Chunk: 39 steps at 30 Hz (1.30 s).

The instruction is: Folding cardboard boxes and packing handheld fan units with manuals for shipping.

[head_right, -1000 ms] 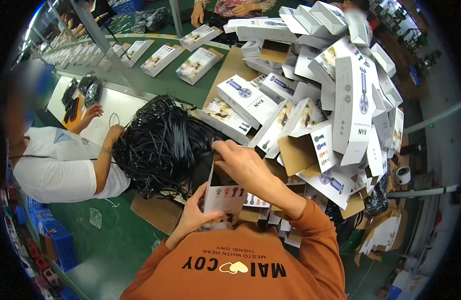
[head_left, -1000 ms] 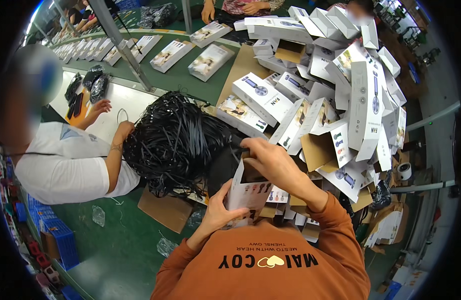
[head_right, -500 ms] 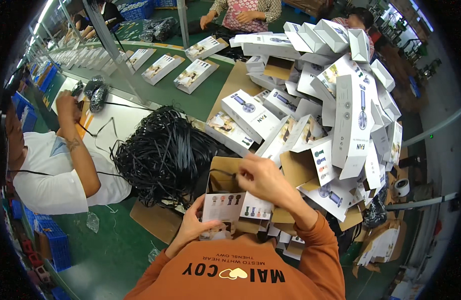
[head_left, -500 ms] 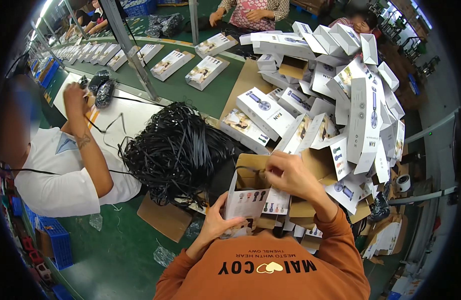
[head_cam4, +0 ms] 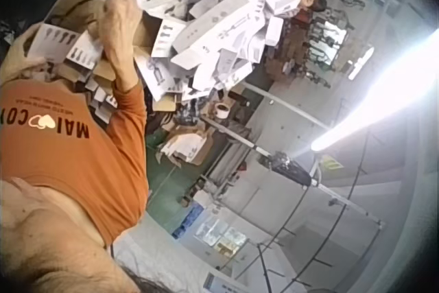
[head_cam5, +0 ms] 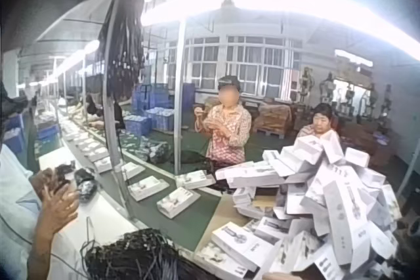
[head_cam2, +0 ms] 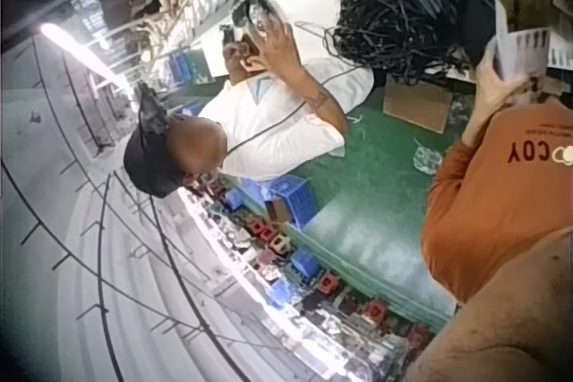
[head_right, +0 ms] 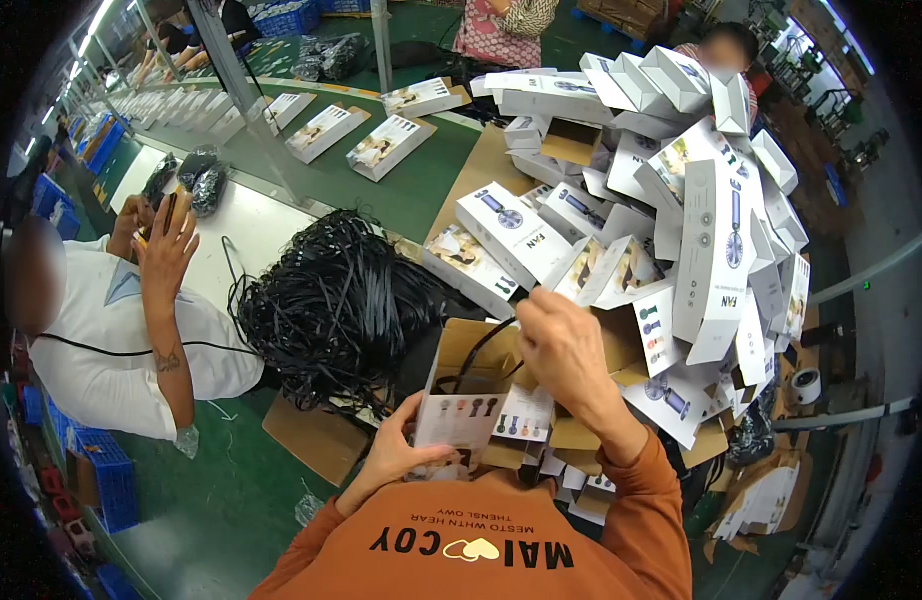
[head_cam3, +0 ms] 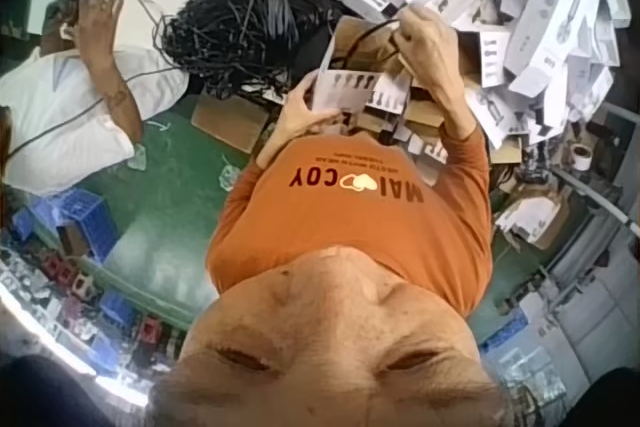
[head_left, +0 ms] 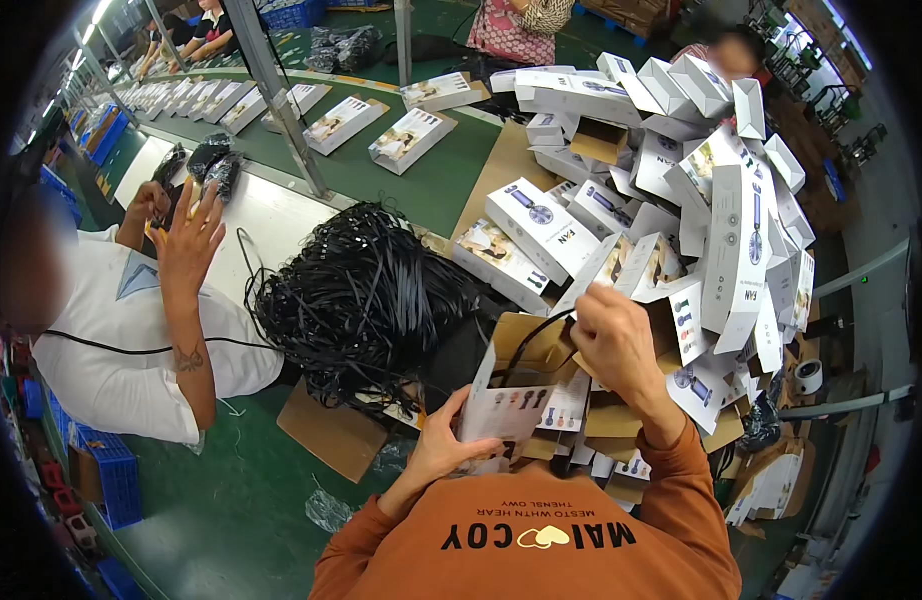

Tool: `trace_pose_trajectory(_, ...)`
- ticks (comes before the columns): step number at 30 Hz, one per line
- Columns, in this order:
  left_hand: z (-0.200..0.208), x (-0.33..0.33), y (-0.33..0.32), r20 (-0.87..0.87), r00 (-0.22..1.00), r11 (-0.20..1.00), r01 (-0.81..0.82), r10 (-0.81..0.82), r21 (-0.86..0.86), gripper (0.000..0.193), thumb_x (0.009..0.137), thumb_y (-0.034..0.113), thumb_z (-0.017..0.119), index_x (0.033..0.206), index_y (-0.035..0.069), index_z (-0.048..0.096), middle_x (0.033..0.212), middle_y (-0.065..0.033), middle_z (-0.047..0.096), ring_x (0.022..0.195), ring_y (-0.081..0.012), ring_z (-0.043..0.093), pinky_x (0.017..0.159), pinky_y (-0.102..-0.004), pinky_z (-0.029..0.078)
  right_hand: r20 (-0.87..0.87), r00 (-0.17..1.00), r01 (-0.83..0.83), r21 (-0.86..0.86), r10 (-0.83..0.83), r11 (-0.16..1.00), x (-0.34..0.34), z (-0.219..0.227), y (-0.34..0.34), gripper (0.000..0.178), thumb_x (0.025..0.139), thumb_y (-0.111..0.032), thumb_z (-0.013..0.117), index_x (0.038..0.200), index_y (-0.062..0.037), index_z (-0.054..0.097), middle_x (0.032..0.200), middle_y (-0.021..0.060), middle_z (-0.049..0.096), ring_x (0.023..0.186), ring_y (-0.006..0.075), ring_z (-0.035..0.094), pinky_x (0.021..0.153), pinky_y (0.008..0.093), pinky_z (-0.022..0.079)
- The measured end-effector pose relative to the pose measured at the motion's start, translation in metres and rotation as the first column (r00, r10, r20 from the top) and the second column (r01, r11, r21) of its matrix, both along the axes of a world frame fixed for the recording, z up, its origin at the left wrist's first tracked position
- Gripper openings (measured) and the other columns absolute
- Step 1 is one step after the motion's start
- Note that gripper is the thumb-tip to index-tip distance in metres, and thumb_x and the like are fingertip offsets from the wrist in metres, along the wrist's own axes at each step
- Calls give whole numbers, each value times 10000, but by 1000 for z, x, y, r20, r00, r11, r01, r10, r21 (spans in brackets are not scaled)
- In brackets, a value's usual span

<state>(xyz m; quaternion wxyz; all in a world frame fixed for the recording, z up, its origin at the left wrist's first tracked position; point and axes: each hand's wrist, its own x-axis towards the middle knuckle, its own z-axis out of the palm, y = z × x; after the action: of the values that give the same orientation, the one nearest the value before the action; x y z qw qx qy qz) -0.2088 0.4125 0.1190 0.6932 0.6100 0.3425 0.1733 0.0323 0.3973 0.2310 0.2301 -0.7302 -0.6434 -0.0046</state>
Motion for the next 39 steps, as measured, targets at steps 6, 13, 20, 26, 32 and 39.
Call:
trace_pose_trajectory(6, -13, 4, -3, -41, 987, 963, 158, -152, 217, 868, 640, 180, 793, 1361, 46, 328, 1217, -158, 520, 1086, -211, 532, 907, -322, 421, -417, 780, -612, -353, 467, 707, -16, -22, 8, 141, 694, -26, 592, 825, 25, 595, 766, 189, 601, 714, 358, 581, 658, 391, 474)
trace_pose_trajectory(13, -13, -4, 2, 37, 948, 944, 309, -315, 114, 1016, 676, 205, 774, 1439, 79, 117, 1355, -206, 390, 1246, -278, 405, 1006, -350, 328, -888, 255, -967, -239, 382, 91, -16, -60, 40, 226, 809, -53, 515, 980, 76, 586, 757, 193, 626, 638, 195, 568, 603, 336, 458)
trace_pose_trajectory(20, 5, 10, 27, 141, 986, 979, -58, 87, -196, 906, 612, 142, 813, 1368, 30, 325, 1237, -120, 514, 1125, -184, 494, 942, -305, 397, -320, 801, -578, -192, 506, 793, -18, 12, 43, 93, 770, -31, 525, 838, 22, 557, 833, 175, 591, 764, 336, 595, 636, 394, 474)
trace_pose_trajectory(26, -1, 27, 55, 179, 981, 980, -103, 71, 173, 805, 584, 123, 832, 1292, 50, 456, 1141, -93, 582, 1043, -153, 546, 905, -294, 422, -413, 770, -602, -215, 488, 769, -19, -9, 34, 392, 838, -406, 580, 882, -17, 574, 821, 184, 611, 752, 375, 599, 631, 453, 475)
trace_pose_trajectory(32, -14, 40, 87, 84, 989, 956, -137, 119, 259, 793, 567, 164, 840, 1265, 55, 480, 1084, -134, 596, 1001, -223, 588, 876, -328, 449, 20, 917, -398, 25, 398, 917, -8, -10, 61, 376, 798, -365, 637, 962, -32, 575, 813, 124, 603, 802, 319, 592, 762, 395, 453)
trace_pose_trajectory(39, -33, 55, 149, 130, 954, 935, -291, 269, 203, 770, 528, 61, 824, 1188, 67, 430, 1067, -88, 568, 971, -194, 568, 849, -347, 474, -344, 931, -97, 98, 125, 990, 16, -8, 45, 285, 766, -92, 675, 1030, -21, 593, 923, 138, 617, 857, 314, 575, 770, 370, 465)
